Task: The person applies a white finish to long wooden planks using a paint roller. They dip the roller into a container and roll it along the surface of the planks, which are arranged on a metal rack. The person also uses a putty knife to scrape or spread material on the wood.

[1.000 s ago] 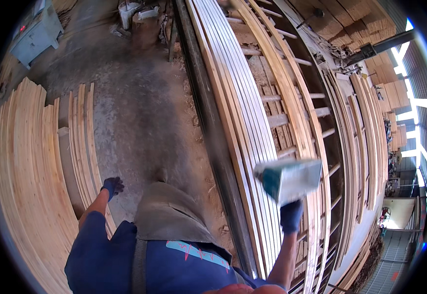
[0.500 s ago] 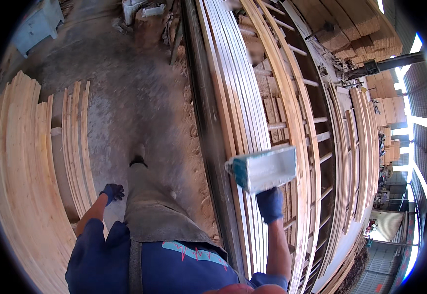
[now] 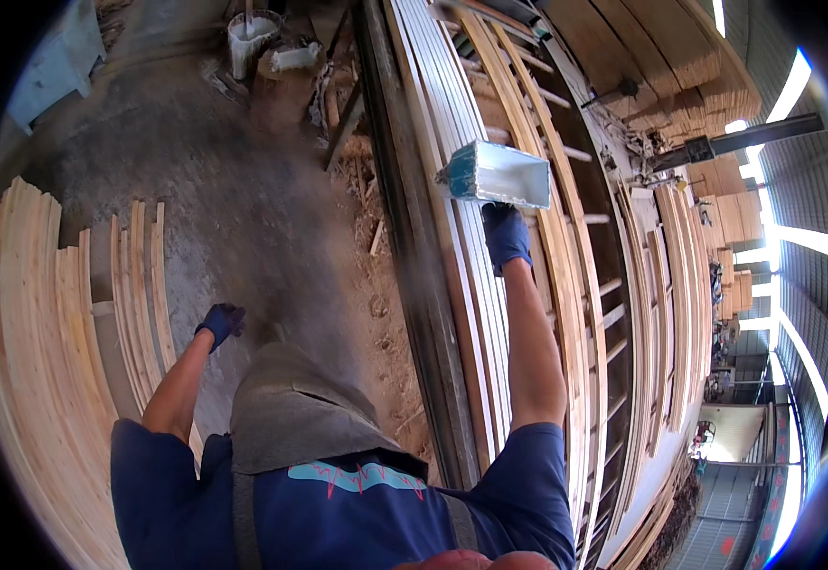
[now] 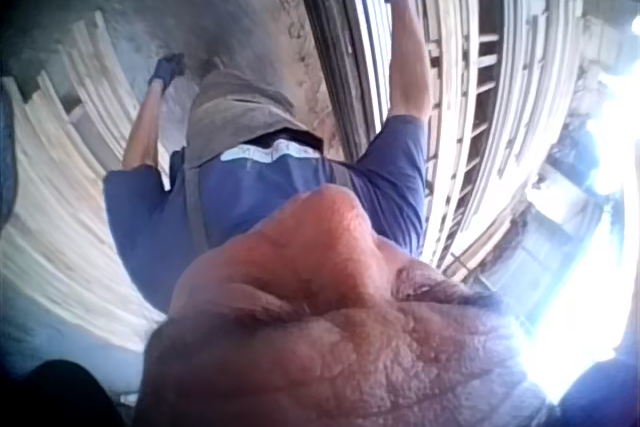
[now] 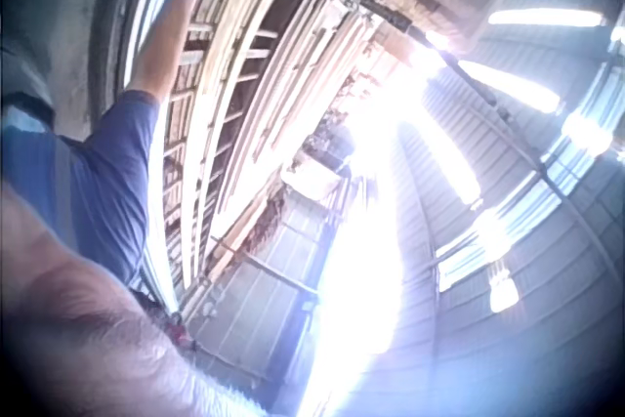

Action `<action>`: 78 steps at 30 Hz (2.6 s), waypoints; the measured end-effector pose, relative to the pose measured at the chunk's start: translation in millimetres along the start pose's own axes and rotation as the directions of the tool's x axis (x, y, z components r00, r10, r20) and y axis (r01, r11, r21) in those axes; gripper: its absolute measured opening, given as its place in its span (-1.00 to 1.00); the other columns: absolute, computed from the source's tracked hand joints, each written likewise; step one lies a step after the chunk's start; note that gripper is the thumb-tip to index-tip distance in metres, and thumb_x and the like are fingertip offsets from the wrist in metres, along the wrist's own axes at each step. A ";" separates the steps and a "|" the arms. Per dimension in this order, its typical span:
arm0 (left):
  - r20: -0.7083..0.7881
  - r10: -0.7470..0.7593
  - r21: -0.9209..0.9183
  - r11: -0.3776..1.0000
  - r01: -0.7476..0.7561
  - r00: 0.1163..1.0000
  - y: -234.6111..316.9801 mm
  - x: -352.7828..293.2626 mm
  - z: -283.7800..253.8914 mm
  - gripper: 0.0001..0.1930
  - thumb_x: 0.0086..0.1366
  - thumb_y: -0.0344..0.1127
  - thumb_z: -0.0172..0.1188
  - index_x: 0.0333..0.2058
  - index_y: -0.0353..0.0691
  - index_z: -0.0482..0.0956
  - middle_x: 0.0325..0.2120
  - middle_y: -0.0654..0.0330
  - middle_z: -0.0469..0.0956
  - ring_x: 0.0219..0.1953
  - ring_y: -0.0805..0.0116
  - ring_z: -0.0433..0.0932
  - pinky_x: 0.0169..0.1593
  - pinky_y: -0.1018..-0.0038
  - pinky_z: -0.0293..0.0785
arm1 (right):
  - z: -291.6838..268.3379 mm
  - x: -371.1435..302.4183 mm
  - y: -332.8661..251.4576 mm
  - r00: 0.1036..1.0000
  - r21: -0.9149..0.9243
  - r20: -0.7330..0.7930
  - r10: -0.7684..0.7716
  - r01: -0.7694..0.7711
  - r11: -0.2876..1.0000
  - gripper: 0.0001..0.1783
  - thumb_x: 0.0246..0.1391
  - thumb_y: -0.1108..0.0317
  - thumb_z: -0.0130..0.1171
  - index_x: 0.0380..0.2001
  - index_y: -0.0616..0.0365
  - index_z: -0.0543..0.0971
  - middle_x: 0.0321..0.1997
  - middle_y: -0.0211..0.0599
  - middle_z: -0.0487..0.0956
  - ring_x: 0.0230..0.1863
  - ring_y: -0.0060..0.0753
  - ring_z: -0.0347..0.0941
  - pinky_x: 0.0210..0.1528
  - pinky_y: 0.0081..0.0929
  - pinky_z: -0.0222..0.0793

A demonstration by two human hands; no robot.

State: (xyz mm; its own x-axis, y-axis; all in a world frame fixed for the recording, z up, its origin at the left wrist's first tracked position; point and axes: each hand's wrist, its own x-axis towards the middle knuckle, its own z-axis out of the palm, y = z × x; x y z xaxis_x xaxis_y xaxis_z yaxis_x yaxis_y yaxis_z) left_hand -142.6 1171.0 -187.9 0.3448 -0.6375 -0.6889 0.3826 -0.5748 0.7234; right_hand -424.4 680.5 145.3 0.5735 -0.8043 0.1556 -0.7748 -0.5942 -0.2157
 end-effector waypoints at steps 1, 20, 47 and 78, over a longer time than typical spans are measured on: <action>0.027 0.074 0.044 0.996 -0.075 0.997 10.1 9.7 -3.2 -0.77 0.37 -0.19 0.13 -0.26 -0.27 0.55 -0.44 0.11 0.62 -0.46 0.29 0.61 -0.43 0.38 0.51 | 0.4 10.7 -2.9 1.000 -0.013 -0.001 0.028 -0.028 1.000 -0.63 0.16 0.06 -0.01 -0.24 0.11 0.60 -0.18 0.21 0.57 -0.10 0.32 0.48 -0.12 0.13 0.40; -0.030 -0.021 -0.093 0.995 0.018 0.999 173.3 151.6 -77.5 -0.69 0.37 -0.10 0.06 -0.13 -0.21 0.56 -0.33 0.10 0.67 -0.38 0.25 0.66 -0.33 0.35 0.51 | 47.2 198.6 -59.8 0.999 0.088 0.053 0.010 -0.015 0.996 -0.55 0.16 -0.04 0.08 -0.18 0.15 0.57 -0.26 0.22 0.60 -0.17 0.33 0.52 -0.16 0.12 0.43; -0.288 -0.634 -0.715 0.641 0.279 0.718 243.1 153.9 -275.8 -0.57 0.34 0.07 -0.04 -0.07 -0.12 0.54 -0.23 0.15 0.65 -0.26 0.30 0.59 -0.12 0.30 0.39 | 420.1 610.2 -393.0 0.966 0.695 0.152 -0.207 0.045 0.718 -0.65 0.18 0.18 0.19 -0.10 0.21 0.61 -0.15 -0.07 0.67 -0.12 -0.18 0.61 -0.15 -0.31 0.41; -0.124 -0.717 -0.430 0.662 0.614 0.686 282.4 241.5 -312.0 -0.48 0.38 0.12 -0.08 0.06 -0.16 0.48 -0.09 0.06 0.60 -0.10 0.13 0.58 0.00 0.15 0.44 | 440.7 630.4 -365.2 0.704 0.299 0.402 -0.586 0.504 0.810 -0.72 0.11 0.12 0.06 -0.35 0.03 0.65 -0.29 -0.05 0.63 -0.21 0.00 0.57 -0.13 -0.18 0.48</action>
State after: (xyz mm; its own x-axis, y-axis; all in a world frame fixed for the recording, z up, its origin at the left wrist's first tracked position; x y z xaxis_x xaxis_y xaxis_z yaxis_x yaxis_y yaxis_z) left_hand 316.1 1014.8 -164.4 0.0686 0.0383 -0.9969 0.8333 -0.5517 0.0362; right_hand 337.3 391.8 -102.7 0.9645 -0.2163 -0.1517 -0.2592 -0.8858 -0.3849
